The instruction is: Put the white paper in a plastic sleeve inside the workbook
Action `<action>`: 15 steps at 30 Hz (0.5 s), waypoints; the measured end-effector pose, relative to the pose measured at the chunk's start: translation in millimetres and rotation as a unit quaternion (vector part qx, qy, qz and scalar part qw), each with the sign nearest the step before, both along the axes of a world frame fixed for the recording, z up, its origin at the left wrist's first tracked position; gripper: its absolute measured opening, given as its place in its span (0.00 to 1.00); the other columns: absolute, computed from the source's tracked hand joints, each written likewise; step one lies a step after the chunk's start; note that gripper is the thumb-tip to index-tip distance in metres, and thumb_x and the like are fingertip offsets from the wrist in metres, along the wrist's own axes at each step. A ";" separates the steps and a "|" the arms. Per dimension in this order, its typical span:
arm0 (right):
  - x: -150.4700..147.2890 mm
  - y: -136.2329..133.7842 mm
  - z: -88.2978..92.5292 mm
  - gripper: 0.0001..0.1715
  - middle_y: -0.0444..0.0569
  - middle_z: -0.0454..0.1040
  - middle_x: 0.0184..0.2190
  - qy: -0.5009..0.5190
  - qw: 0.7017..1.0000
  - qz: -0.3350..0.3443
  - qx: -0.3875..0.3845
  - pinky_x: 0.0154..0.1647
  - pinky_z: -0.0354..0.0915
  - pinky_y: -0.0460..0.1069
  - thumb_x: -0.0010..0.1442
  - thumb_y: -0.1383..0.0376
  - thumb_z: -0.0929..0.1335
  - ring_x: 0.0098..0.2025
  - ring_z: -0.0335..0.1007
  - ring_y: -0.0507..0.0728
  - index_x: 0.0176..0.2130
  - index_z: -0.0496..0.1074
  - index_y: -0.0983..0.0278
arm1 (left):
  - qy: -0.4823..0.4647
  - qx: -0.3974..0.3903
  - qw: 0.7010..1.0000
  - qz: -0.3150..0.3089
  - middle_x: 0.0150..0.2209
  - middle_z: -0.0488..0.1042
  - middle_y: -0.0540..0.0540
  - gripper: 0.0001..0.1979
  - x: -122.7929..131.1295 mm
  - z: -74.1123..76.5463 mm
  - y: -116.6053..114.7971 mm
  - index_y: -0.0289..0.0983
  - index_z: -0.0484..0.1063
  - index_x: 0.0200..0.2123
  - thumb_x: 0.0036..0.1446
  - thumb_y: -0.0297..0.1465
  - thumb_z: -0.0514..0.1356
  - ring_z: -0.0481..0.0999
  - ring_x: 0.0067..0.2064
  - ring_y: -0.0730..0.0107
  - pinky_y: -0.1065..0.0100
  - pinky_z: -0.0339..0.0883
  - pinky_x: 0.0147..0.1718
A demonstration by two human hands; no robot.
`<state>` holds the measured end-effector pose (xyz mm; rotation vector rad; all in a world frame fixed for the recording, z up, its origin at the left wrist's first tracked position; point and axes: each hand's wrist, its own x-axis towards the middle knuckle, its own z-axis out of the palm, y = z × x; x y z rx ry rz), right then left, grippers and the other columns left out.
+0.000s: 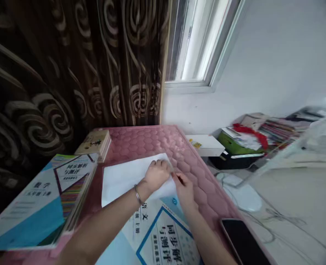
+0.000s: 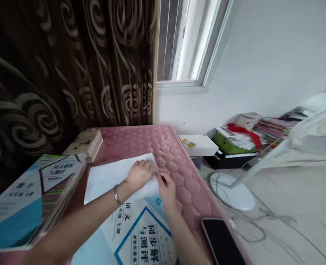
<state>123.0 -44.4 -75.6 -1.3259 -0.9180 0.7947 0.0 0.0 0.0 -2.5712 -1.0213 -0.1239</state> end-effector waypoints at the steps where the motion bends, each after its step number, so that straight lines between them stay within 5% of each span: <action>1: 0.1 0.5 0.1 0.23 0.47 0.73 0.26 0.001 1.000 -0.003 0.005 0.27 0.59 0.47 0.50 0.48 0.70 0.27 0.63 0.54 0.29 0.74 0.66 | -0.004 0.002 1.000 -0.005 0.40 0.73 0.40 0.10 0.3 -0.4 -0.4 0.32 0.71 0.40 0.64 0.26 0.50 0.72 0.43 0.59 0.60 0.66 0.37; 15: -8.5 -3.2 9.2 0.23 0.49 0.75 0.26 -0.023 0.996 -0.065 0.053 0.31 0.64 0.49 0.54 0.48 0.69 0.29 0.67 0.56 0.30 0.75 0.67 | -0.025 0.087 0.991 -0.094 0.46 0.75 0.42 0.13 -4.3 -4.4 1.0 0.34 0.74 0.44 0.65 0.26 0.50 0.71 0.45 0.63 0.60 0.65 0.48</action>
